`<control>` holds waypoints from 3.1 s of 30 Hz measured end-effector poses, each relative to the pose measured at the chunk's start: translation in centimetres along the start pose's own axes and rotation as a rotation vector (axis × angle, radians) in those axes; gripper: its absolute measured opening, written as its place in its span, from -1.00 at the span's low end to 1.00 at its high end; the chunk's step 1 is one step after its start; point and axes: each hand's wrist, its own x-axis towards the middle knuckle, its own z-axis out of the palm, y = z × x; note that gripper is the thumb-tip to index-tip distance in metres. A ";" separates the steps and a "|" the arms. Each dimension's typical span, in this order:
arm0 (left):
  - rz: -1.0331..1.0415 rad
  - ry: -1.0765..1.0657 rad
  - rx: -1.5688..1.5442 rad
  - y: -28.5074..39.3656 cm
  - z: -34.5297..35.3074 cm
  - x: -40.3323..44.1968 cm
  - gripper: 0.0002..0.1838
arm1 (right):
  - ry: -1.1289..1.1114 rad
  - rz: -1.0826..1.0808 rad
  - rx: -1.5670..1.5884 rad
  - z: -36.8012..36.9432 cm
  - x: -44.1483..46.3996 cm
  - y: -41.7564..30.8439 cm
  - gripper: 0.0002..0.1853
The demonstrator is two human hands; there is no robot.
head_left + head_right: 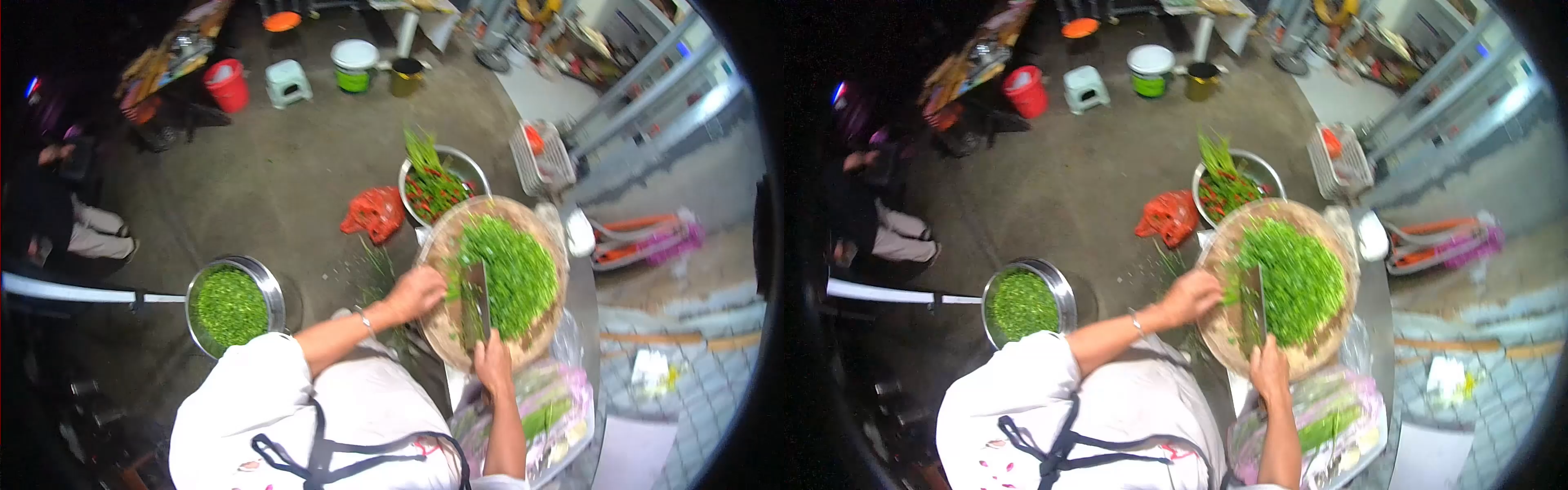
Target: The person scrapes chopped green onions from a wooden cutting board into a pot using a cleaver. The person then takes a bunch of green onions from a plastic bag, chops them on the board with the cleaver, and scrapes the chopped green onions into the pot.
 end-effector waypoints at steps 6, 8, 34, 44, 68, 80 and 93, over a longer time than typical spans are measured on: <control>-0.660 0.080 -0.289 -5.8 -4.6 -2.1 -0.71 | -0.002 -0.015 0.004 0.4 -0.5 -0.9 -0.70; -0.762 0.099 -0.321 -8.3 -6.6 -3.9 -0.63 | -0.008 -0.018 0.005 1.5 0.8 0.2 -0.70; -0.880 -0.044 0.479 -13.0 -18.4 -6.6 -0.22 | -0.003 -0.070 -0.082 2.4 0.5 -3.4 -0.68; -0.730 0.103 0.384 -12.8 -17.8 -4.6 -0.68 | 0.015 -0.054 0.080 2.2 0.6 -3.4 -0.68; -0.481 -0.247 0.223 7.3 -7.8 -4.2 -0.64 | -0.050 -0.181 -0.016 0.2 0.1 1.2 -0.68; -0.671 0.039 0.491 -5.2 -15.2 -19.0 0.01 | 0.159 -0.287 0.081 4.2 -1.2 1.8 -0.71; -1.972 1.110 0.331 -11.1 -31.6 -60.2 0.12 | 0.153 -0.179 -0.051 5.1 -1.8 0.0 -0.71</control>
